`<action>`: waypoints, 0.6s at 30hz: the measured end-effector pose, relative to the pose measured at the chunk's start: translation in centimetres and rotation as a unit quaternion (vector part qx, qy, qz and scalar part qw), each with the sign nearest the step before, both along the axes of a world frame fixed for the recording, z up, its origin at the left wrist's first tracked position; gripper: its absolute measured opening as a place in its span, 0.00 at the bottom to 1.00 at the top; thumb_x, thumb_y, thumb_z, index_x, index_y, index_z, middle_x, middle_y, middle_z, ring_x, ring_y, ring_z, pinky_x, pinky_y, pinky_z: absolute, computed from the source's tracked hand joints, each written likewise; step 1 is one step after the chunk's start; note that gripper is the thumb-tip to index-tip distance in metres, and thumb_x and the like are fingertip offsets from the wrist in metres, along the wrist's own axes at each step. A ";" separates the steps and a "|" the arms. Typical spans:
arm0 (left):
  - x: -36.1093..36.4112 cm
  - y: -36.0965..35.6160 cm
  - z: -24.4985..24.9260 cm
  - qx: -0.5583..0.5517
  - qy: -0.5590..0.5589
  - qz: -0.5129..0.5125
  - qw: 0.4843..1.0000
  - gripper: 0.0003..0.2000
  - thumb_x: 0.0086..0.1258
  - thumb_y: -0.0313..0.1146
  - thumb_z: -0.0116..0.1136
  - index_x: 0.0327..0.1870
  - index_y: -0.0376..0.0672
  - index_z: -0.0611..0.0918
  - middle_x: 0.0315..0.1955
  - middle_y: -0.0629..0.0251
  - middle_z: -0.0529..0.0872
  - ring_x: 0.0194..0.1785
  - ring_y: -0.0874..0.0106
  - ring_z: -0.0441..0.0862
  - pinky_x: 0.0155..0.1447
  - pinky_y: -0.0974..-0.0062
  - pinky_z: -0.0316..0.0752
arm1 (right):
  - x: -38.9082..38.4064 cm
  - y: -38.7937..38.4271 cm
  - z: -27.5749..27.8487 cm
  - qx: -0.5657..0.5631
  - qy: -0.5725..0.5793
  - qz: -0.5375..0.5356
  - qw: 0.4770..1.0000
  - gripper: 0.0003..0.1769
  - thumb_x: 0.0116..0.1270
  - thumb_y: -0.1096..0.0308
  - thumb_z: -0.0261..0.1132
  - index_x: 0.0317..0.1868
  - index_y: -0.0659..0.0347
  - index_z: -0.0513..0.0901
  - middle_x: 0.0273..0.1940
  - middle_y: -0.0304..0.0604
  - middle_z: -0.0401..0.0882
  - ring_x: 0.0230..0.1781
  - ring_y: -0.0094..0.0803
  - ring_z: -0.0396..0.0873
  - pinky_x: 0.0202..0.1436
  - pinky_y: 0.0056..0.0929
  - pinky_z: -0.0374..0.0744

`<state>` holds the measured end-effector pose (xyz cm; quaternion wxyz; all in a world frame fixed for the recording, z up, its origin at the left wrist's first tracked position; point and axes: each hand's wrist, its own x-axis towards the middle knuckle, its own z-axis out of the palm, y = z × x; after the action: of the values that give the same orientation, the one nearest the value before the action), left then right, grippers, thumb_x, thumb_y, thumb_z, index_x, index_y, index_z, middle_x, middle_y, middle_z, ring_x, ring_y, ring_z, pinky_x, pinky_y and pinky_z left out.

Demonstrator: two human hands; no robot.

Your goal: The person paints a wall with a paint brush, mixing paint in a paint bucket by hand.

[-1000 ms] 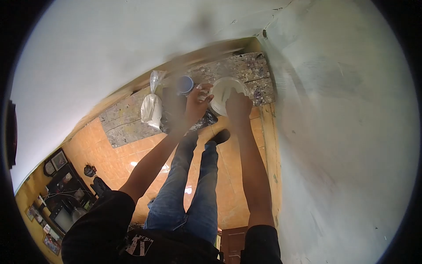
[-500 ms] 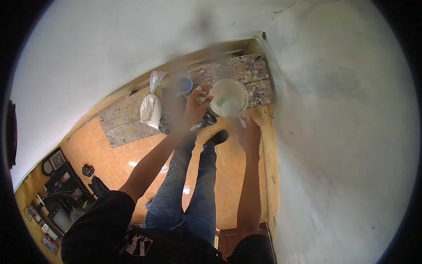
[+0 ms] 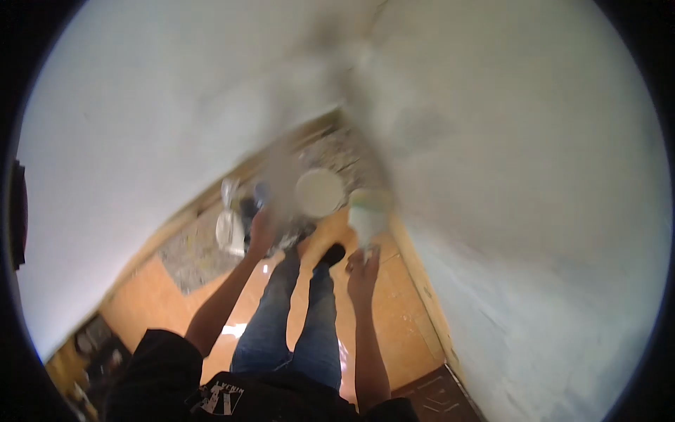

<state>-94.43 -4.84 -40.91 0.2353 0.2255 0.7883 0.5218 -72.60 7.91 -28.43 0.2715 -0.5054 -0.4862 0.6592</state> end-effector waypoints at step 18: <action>4.9 9.3 21.4 0.133 -0.010 -0.314 0.940 0.08 0.71 0.29 0.61 0.48 0.39 0.83 0.41 0.64 0.87 0.42 0.73 0.83 0.47 0.73 0.77 | 14.2 -6.3 24.5 0.275 -0.266 -0.209 0.900 0.16 0.71 0.63 0.63 0.51 0.59 0.69 0.21 0.48 0.77 0.21 0.43 0.80 0.25 0.37 0.72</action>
<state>-89.55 4.49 -19.52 0.3634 0.4856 0.5981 0.5238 -58.38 1.60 -3.92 0.3916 -0.6571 -0.5855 0.2686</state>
